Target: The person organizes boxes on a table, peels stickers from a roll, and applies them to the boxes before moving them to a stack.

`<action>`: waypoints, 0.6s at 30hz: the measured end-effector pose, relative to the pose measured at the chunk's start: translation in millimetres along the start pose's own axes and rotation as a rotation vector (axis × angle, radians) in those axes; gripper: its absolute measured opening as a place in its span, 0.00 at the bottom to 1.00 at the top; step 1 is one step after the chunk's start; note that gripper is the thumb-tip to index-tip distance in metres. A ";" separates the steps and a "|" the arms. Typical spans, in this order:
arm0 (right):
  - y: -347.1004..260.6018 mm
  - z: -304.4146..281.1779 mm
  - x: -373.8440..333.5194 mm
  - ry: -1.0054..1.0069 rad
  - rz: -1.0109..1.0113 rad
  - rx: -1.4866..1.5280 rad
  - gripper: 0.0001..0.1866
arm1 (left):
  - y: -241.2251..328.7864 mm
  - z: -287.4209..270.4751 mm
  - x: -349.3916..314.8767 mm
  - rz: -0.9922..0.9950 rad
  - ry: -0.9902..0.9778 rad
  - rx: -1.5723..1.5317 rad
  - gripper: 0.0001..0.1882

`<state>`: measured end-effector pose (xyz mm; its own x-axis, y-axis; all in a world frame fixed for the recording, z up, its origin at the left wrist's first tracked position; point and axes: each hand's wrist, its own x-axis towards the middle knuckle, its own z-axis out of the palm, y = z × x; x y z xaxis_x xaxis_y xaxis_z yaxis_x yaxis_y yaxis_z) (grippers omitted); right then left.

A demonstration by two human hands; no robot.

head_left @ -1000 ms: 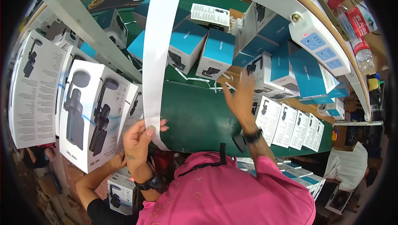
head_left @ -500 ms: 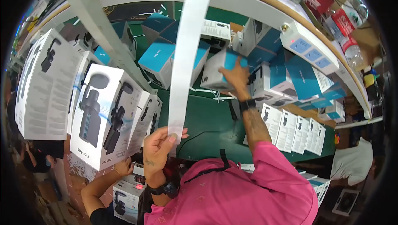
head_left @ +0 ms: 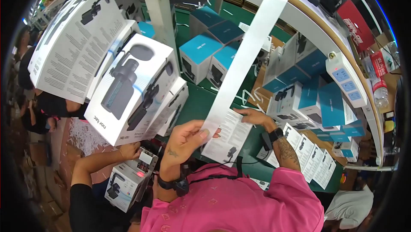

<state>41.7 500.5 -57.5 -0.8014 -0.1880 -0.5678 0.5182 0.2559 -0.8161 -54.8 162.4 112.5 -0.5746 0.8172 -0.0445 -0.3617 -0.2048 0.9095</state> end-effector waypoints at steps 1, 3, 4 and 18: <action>-0.7 9.7 6.0 0.067 0.104 -0.071 0.38 | 0.5 0.2 1.1 0.003 -0.007 0.046 0.15; 2.2 49.4 23.0 0.394 0.135 -0.476 0.44 | -0.7 0.7 2.6 -0.006 -0.008 0.085 0.15; 6.2 63.6 26.5 0.547 0.185 -0.557 0.49 | -2.6 1.3 4.0 -0.017 0.000 0.079 0.15; 1.0 181.1 -23.2 0.223 -0.384 -1.092 0.58 | 6.6 25.2 14.9 0.015 -0.031 -0.021 0.15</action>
<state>115.0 333.4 -64.7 -0.9398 -0.2870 -0.1854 -0.2118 0.9151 -0.3431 -47.3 186.8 128.2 -0.5572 0.8302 -0.0178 -0.3690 -0.2284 0.9009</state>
